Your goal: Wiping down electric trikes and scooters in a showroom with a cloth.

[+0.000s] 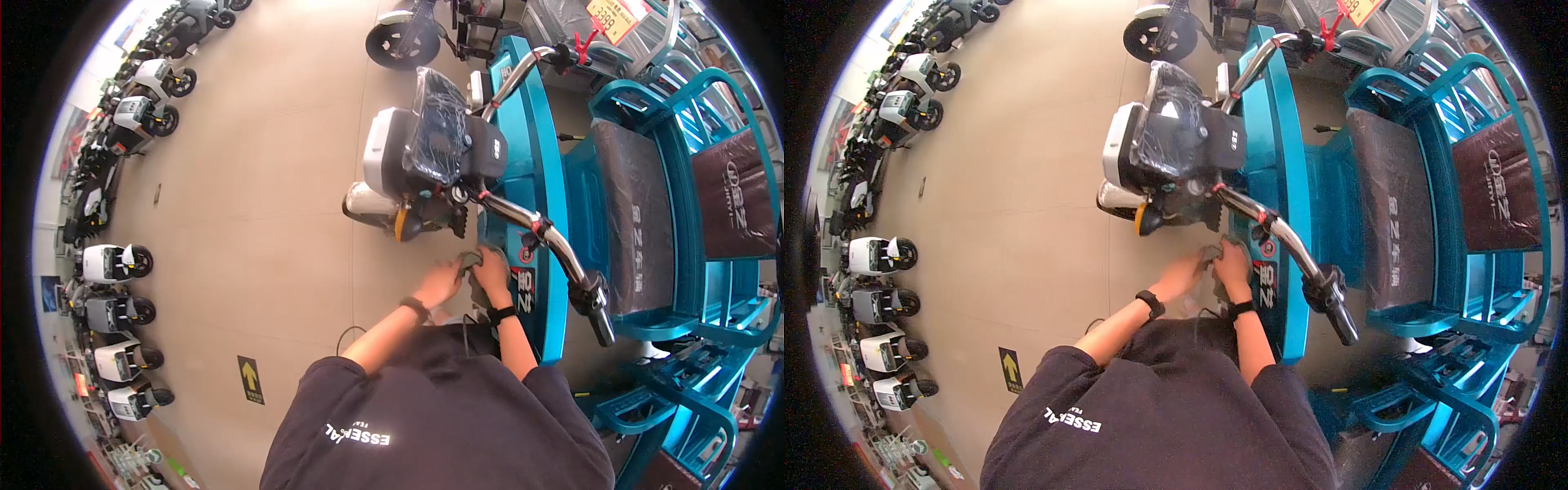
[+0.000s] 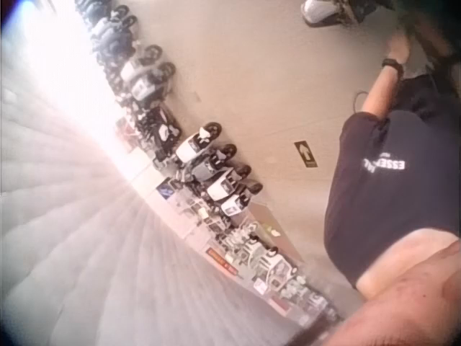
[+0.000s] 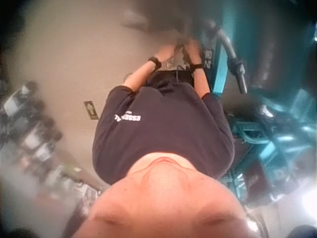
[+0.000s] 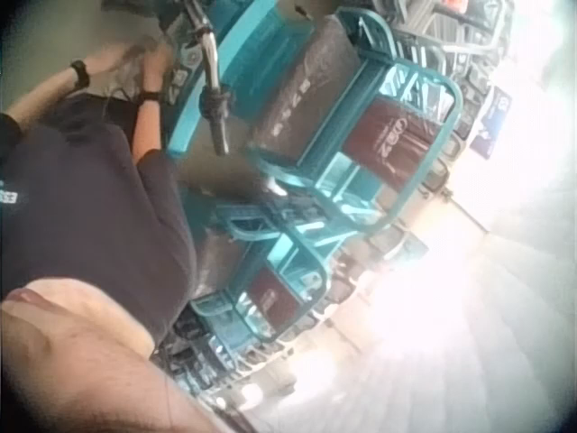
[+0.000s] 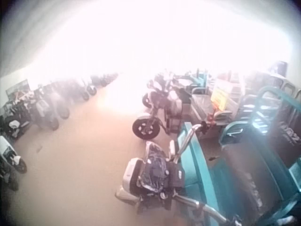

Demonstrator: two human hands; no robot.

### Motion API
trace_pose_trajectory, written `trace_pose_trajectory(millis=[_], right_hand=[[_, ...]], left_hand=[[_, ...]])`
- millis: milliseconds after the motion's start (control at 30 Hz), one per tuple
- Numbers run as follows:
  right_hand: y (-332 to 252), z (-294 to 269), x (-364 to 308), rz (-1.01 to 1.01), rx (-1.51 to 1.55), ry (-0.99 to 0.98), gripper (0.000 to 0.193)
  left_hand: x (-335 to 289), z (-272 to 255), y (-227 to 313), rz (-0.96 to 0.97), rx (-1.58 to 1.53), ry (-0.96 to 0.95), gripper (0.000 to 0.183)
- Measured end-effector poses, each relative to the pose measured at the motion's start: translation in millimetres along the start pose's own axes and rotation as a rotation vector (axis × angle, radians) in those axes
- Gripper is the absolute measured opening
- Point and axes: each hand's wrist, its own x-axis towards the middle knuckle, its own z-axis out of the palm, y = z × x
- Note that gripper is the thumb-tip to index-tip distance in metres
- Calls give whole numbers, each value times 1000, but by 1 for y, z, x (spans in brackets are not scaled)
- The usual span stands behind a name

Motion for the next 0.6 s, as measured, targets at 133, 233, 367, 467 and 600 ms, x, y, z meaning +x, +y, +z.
trace_pose_trajectory(millis=[133,233,367,467,600], right_hand=[[6,15,2,-31,-44,7,40],[3,25,-2,-28,-90,-63,39],[-21,37,-1,-85,-113,-234,38],[-35,44,-6,-74,-38,-312,38],[-46,75,-10,-103,-14,-412,42]], left_hand=[[3,8,-29,1,-32,-62,36],[-10,-1,-26,-45,-94,-128,26],[-40,-3,-55,-30,-92,-60,28],[-53,-16,-81,-4,-35,-82,35],[-76,-61,-109,-111,-90,-220,40]])
